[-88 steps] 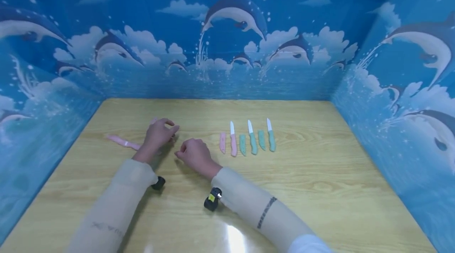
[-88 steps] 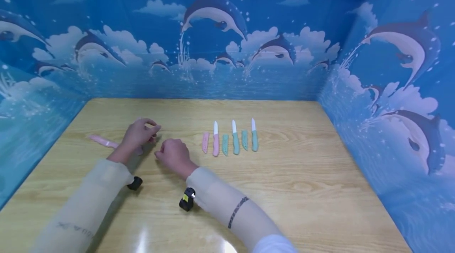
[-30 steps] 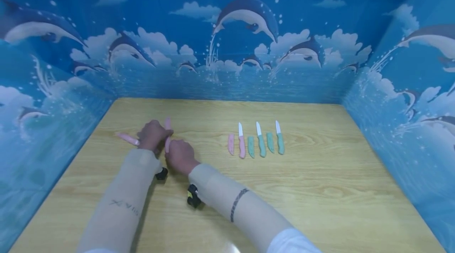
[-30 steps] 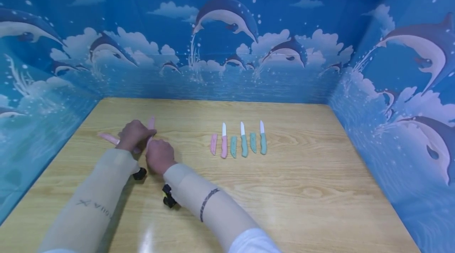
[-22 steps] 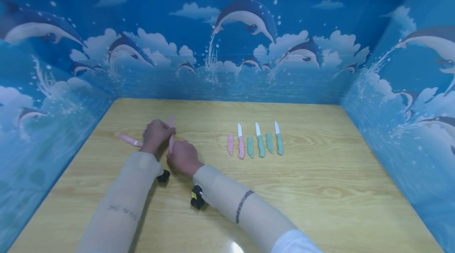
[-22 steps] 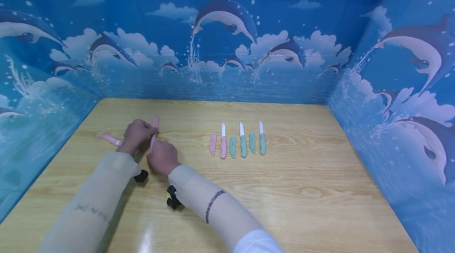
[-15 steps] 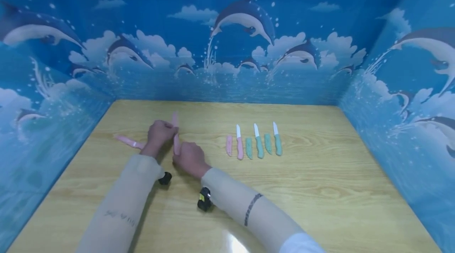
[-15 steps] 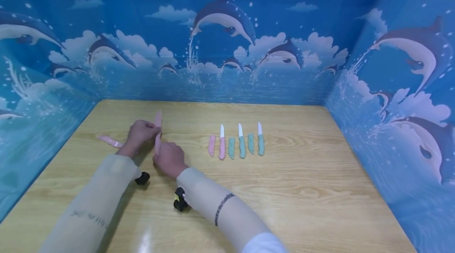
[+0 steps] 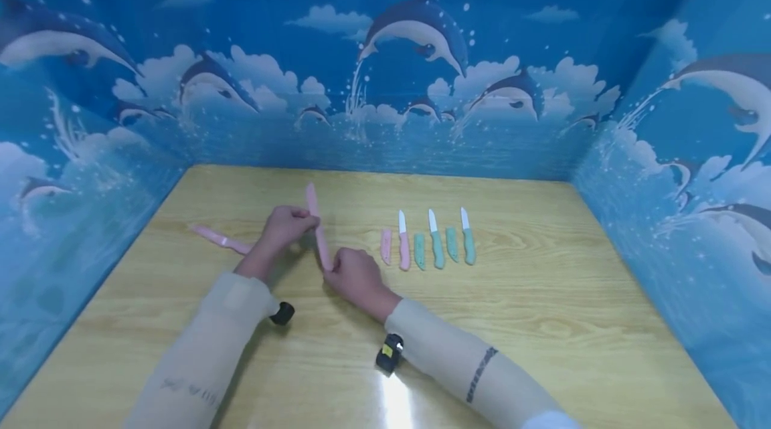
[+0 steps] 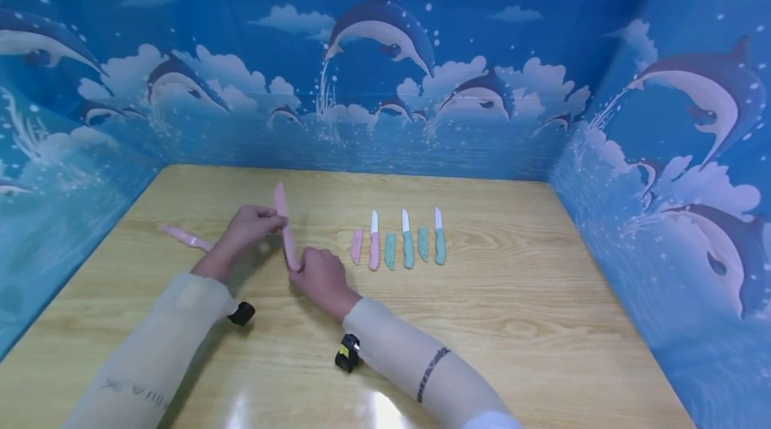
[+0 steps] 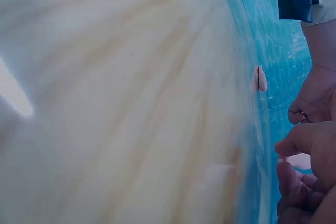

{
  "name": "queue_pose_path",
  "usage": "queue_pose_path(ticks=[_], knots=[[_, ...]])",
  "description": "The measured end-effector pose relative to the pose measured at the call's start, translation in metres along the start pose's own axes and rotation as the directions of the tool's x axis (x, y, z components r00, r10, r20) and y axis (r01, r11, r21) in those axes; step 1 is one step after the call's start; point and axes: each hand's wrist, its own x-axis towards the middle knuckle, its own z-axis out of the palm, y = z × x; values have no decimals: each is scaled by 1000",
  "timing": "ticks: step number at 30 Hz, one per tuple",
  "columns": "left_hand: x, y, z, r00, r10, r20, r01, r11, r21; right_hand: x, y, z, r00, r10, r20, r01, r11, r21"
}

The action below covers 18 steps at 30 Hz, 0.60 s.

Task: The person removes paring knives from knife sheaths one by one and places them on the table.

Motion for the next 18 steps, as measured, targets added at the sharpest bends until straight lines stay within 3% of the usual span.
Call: queue_pose_path(ticks=[5,9,12,18], knots=[[-6,4,5,999,14,36,-14,1000,-15,-13,9,-23,999,-42,19,44,993,-111],[-10,5,8,997,17,76,-13,999,-47,-22,21,-41,988,-153,-3,147,955,-259],[-13,5,10,995,5,101,4,996,-92,-29,33,-51,976,-216,-14,201,929,-309],[-17,5,13,993,9,121,7,992,-129,-44,53,-67,975,-223,-2,209,915,-345]])
